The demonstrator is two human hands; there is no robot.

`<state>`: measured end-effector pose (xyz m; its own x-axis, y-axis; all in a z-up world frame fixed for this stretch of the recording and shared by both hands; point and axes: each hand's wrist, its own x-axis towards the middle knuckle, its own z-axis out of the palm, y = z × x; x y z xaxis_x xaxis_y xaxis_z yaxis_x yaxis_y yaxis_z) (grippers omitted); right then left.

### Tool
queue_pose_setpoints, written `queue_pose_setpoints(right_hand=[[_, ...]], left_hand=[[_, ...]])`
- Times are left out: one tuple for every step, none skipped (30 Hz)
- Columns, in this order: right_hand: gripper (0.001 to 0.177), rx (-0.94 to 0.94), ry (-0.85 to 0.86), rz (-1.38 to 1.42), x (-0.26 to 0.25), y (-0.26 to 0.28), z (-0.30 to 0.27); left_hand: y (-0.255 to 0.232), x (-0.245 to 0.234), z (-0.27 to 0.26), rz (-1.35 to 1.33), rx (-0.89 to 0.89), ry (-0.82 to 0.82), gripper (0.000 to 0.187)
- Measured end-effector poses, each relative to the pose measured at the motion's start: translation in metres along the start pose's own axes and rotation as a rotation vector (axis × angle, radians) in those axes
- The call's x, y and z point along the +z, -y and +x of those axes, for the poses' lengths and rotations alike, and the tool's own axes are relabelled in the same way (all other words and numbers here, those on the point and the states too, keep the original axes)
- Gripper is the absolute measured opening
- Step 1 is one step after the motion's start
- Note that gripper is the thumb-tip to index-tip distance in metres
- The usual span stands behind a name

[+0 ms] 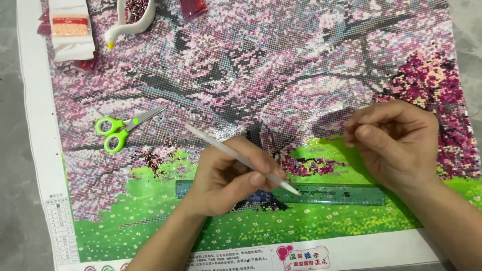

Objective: Using a diamond painting pen to pick up small resin diamonds and place them onto a coded adhesive canvas to create a mosaic picture.

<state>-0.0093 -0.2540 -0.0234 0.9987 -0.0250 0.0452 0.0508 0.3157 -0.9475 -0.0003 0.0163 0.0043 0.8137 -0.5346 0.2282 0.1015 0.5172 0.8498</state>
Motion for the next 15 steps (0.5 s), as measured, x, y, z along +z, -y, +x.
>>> queue_pose_setpoints(right_hand=[[0.012, 0.003, 0.0, 0.001, -0.001, -0.001, -0.001], [0.013, -0.002, 0.002, -0.002, -0.001, -0.002, -0.001], [0.014, -0.006, 0.003, -0.007, -0.002, -0.003, -0.002], [0.014, -0.003, 0.003, -0.007, -0.002, -0.003, -0.003], [0.014, -0.003, 0.003, -0.026, -0.002, -0.003, -0.003], [0.014, -0.004, 0.003, -0.045, -0.003, -0.004, -0.004], [0.014, 0.001, 0.003, -0.046, -0.003, -0.003, -0.005], [0.014, 0.001, 0.015, -0.064, -0.003, -0.002, -0.005], [0.013, 0.001, 0.028, -0.084, -0.002, -0.001, -0.005], [0.013, 0.007, 0.028, -0.085, -0.003, -0.001, -0.006], [0.013, 0.004, 0.023, -0.111, -0.004, -0.002, -0.007], [0.013, 0.002, 0.019, -0.137, -0.004, -0.002, -0.008], [0.013, 0.007, 0.019, -0.138, -0.004, -0.002, -0.008], [0.013, 0.005, 0.021, -0.172, -0.003, -0.001, -0.009], [0.013, 0.003, 0.02, -0.206, -0.003, 0.0, -0.01]], left_hand=[[0.0, -0.001, -0.002, 0.0, -0.002, -0.002, 0.009], [-0.001, -0.002, -0.003, -0.019, -0.022, 0.008, 0.009], [-0.001, -0.002, -0.005, -0.039, -0.042, 0.017, 0.01], [-0.001, -0.002, -0.004, -0.04, -0.044, 0.015, 0.01], [-0.001, -0.003, -0.003, -0.001, -0.014, 0.011, 0.01], [-0.001, -0.003, -0.002, 0.037, 0.016, 0.007, 0.01], [0.0, -0.004, 0.002, 0.035, 0.013, 0.004, 0.01], [0.001, -0.006, 0.005, 0.19, 0.085, -0.015, 0.008], [0.003, -0.007, 0.008, 0.344, 0.156, -0.035, 0.006], [0.002, -0.007, 0.008, 0.341, 0.154, -0.039, 0.006], [0.001, -0.007, 0.008, 0.466, 0.149, -0.081, 0.009], [-0.001, -0.007, 0.008, 0.59, 0.143, -0.122, 0.011], [0.0, -0.008, 0.008, 0.588, 0.14, -0.126, 0.011], [0.0, -0.008, 0.007, 0.676, 0.149, -0.096, 0.011], [0.001, -0.008, 0.007, 0.763, 0.157, -0.063, 0.012]])
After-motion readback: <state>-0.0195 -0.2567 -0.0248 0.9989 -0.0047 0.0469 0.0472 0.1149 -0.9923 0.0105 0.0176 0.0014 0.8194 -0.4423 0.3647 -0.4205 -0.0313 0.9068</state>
